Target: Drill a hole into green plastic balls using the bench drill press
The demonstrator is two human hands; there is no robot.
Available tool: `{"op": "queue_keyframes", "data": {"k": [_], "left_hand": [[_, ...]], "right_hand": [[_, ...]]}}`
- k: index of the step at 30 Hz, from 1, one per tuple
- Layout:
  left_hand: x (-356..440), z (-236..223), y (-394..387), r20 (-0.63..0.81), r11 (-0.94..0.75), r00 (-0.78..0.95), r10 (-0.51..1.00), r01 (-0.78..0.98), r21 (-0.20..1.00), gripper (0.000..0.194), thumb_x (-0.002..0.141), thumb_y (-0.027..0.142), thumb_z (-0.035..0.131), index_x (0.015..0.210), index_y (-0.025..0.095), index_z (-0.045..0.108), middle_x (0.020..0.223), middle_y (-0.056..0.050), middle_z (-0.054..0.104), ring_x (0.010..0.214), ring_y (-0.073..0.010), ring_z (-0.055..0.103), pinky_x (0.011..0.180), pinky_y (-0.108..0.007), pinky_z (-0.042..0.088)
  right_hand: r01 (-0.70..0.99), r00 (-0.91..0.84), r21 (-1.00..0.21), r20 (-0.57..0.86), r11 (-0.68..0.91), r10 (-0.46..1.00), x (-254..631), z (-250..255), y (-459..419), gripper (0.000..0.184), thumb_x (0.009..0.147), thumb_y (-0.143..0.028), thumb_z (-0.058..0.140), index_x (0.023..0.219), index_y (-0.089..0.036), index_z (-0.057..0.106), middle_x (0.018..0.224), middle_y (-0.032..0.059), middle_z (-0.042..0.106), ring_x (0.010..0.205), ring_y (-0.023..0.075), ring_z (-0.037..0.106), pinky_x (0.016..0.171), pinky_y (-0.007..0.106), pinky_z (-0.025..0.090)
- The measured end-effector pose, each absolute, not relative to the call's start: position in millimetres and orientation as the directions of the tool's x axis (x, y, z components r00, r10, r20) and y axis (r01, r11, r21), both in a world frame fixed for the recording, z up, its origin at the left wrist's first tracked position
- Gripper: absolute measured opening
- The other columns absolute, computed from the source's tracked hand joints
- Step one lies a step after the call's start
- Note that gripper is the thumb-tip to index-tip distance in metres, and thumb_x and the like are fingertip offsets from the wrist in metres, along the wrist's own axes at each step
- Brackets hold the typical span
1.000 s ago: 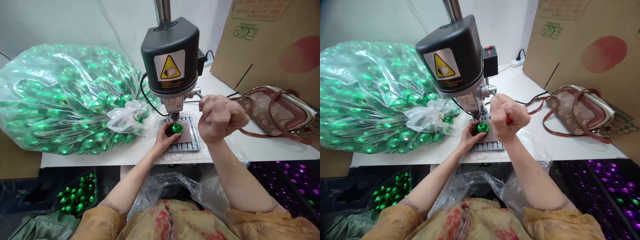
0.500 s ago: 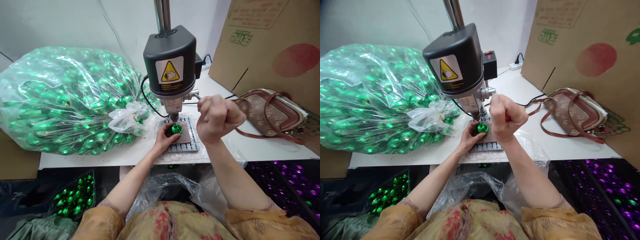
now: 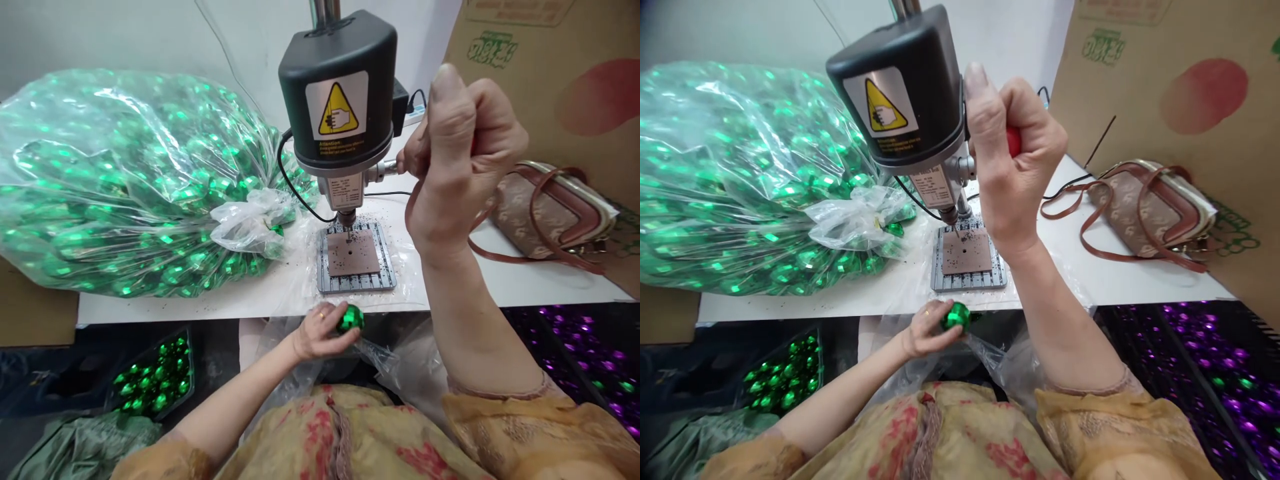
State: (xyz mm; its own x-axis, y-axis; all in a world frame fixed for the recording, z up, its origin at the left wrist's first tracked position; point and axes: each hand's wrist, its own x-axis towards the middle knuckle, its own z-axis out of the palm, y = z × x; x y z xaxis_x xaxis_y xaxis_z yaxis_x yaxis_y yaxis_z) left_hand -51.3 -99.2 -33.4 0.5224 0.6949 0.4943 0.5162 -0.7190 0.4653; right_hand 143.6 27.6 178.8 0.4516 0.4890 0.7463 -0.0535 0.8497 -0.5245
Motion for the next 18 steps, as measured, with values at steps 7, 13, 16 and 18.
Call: {"op": "queue_keyframes", "data": {"k": [7, 13, 16, 18], "left_hand": [[-59, -50, -136, 0.360, -0.764, 0.690, 0.628, 0.459, 0.454, 0.037, 0.090, 0.028, 0.061, 0.122, 0.046, 0.067, 0.124, -0.001, 0.073, 0.085, -0.0219, 0.073, 0.082, -0.039, 0.062], [-63, -32, -120, 0.577, -0.776, 0.534, 0.618, 0.533, 0.337, 0.031, 0.088, 0.026, 0.065, 0.116, 0.039, 0.069, 0.114, -0.004, 0.074, 0.069, -0.0177, 0.065, 0.056, -0.031, 0.054], [-74, -7, -62, 0.624, -0.644, 0.343, 0.703, 0.678, 0.353, 0.027, 0.091, 0.016, 0.051, 0.107, 0.028, 0.070, 0.106, -0.010, 0.070, 0.088, -0.0252, 0.066, 0.074, -0.039, 0.055], [-80, 9, -9, 0.540, -0.441, 0.177, 0.823, 0.799, 0.409, 0.026, 0.089, 0.012, 0.050, 0.101, 0.023, 0.070, 0.105, -0.013, 0.066, 0.102, -0.0295, 0.062, 0.088, -0.044, 0.053]], "right_hand": [[-0.096, 0.473, -0.494, 0.741, 0.864, 0.476, 142, 181, 28, 0.042, 0.086, -0.039, 0.061, 0.061, -0.020, 0.034, 0.048, -0.0091, 0.034, 0.043, 0.0012, 0.034, 0.047, 0.022, 0.029], [-0.115, 0.487, -0.500, 0.725, 0.858, 0.487, 144, 177, 27, 0.039, 0.086, -0.035, 0.061, 0.060, -0.019, 0.036, 0.047, -0.0087, 0.038, 0.042, 0.0008, 0.035, 0.046, 0.023, 0.028], [-0.100, 0.502, -0.487, 0.728, 0.868, 0.466, 143, 177, 27, 0.039, 0.086, -0.035, 0.061, 0.060, -0.019, 0.038, 0.046, -0.0086, 0.039, 0.042, 0.0008, 0.036, 0.046, 0.023, 0.027], [-0.095, 0.508, -0.494, 0.722, 0.864, 0.469, 143, 177, 28, 0.039, 0.086, -0.037, 0.062, 0.060, -0.019, 0.039, 0.046, -0.0086, 0.040, 0.042, 0.0013, 0.036, 0.046, 0.024, 0.028]]}}
